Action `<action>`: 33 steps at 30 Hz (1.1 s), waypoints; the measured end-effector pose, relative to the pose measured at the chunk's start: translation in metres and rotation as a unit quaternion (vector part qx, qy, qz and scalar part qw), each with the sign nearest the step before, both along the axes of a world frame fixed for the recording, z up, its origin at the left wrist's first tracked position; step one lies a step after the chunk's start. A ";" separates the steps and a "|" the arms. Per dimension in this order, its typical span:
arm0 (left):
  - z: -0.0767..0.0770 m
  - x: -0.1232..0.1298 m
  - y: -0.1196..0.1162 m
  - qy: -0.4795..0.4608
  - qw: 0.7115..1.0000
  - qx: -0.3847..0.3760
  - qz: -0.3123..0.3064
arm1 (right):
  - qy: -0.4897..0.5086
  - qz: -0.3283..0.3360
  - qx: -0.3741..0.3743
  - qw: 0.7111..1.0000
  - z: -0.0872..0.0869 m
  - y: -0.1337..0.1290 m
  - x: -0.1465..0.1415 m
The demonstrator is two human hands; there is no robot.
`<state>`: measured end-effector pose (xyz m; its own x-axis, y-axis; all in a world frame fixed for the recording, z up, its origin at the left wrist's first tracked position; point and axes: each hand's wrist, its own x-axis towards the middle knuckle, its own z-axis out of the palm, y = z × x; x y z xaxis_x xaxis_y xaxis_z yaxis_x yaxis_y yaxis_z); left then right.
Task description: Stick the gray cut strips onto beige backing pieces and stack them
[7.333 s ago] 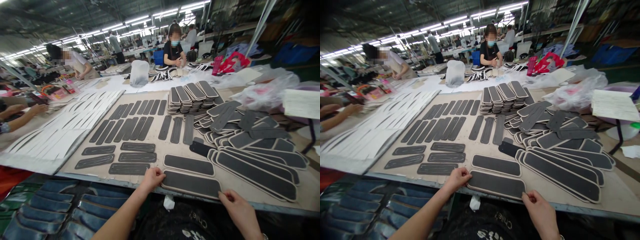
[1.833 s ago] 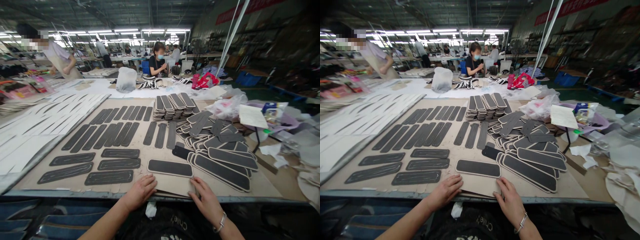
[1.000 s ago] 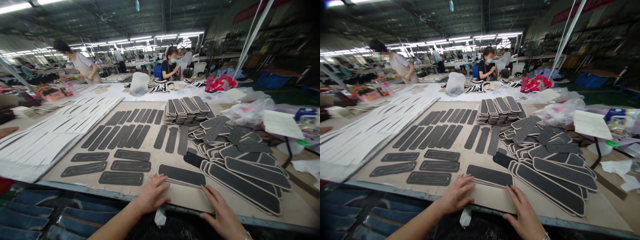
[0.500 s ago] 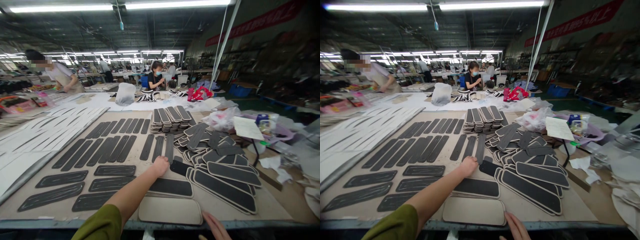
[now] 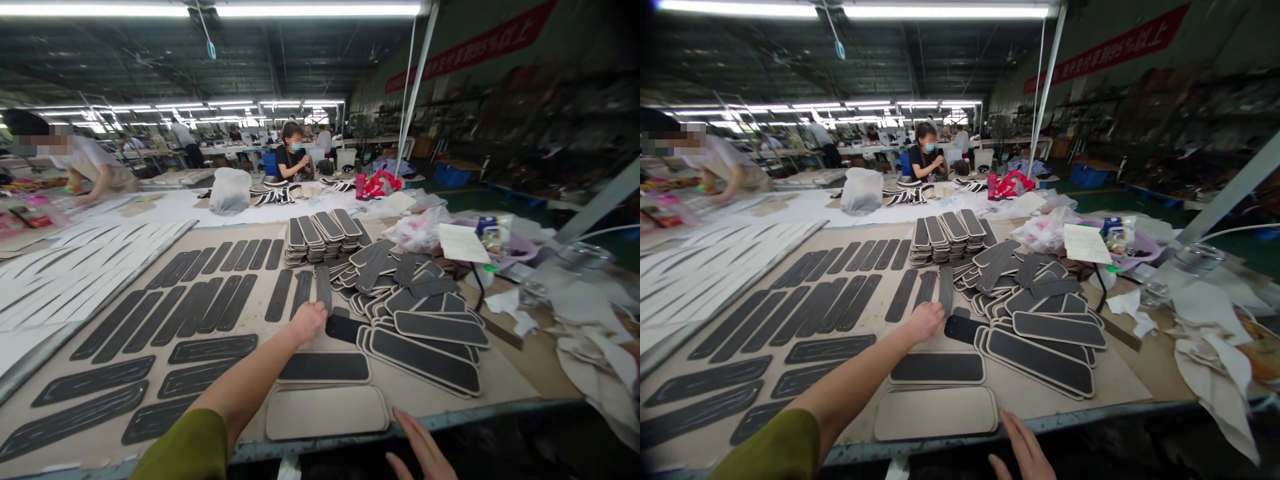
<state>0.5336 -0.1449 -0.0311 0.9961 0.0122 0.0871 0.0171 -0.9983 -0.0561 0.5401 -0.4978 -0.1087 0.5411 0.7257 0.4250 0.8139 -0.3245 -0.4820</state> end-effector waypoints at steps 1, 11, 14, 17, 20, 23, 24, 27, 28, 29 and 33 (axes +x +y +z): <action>0.010 -0.004 -0.001 -0.025 1.000 -0.004 0.012 | 0.013 -0.007 0.013 1.000 0.005 0.000 0.001; 0.124 -0.109 -0.051 -0.205 0.890 -0.405 0.050 | 0.455 -0.103 0.192 0.864 0.051 0.054 0.023; 0.117 -0.135 -0.059 -0.148 0.816 -0.553 0.083 | 0.547 -0.105 0.206 0.804 0.052 0.071 0.027; 0.098 -0.153 -0.064 -0.111 0.732 -0.662 0.115 | 0.587 -0.088 0.159 0.789 0.051 0.073 0.024; 0.090 -0.168 -0.072 -0.114 0.646 -0.744 0.123 | 0.608 -0.084 0.103 0.783 0.050 0.069 0.015; 0.097 -0.180 -0.081 -0.105 0.584 -0.796 0.114 | 0.639 -0.070 0.079 0.762 0.051 0.068 0.003; 0.101 -0.184 -0.084 -0.104 0.571 -0.807 0.110 | 0.654 -0.058 0.078 0.750 0.052 0.069 -0.001; 0.113 -0.189 -0.089 -0.108 0.543 -0.827 0.097 | 0.696 -0.029 0.085 0.712 0.057 0.076 -0.013; 0.115 -0.190 -0.090 -0.112 0.536 -0.831 0.093 | 0.707 -0.018 0.085 0.702 0.059 0.079 -0.016; 0.117 -0.190 -0.091 -0.117 0.531 -0.834 0.090 | 0.715 -0.003 0.083 0.694 0.062 0.081 -0.018; 0.118 -0.193 -0.090 -0.128 0.526 -0.836 0.093 | 0.735 0.050 0.074 0.672 0.066 0.084 -0.023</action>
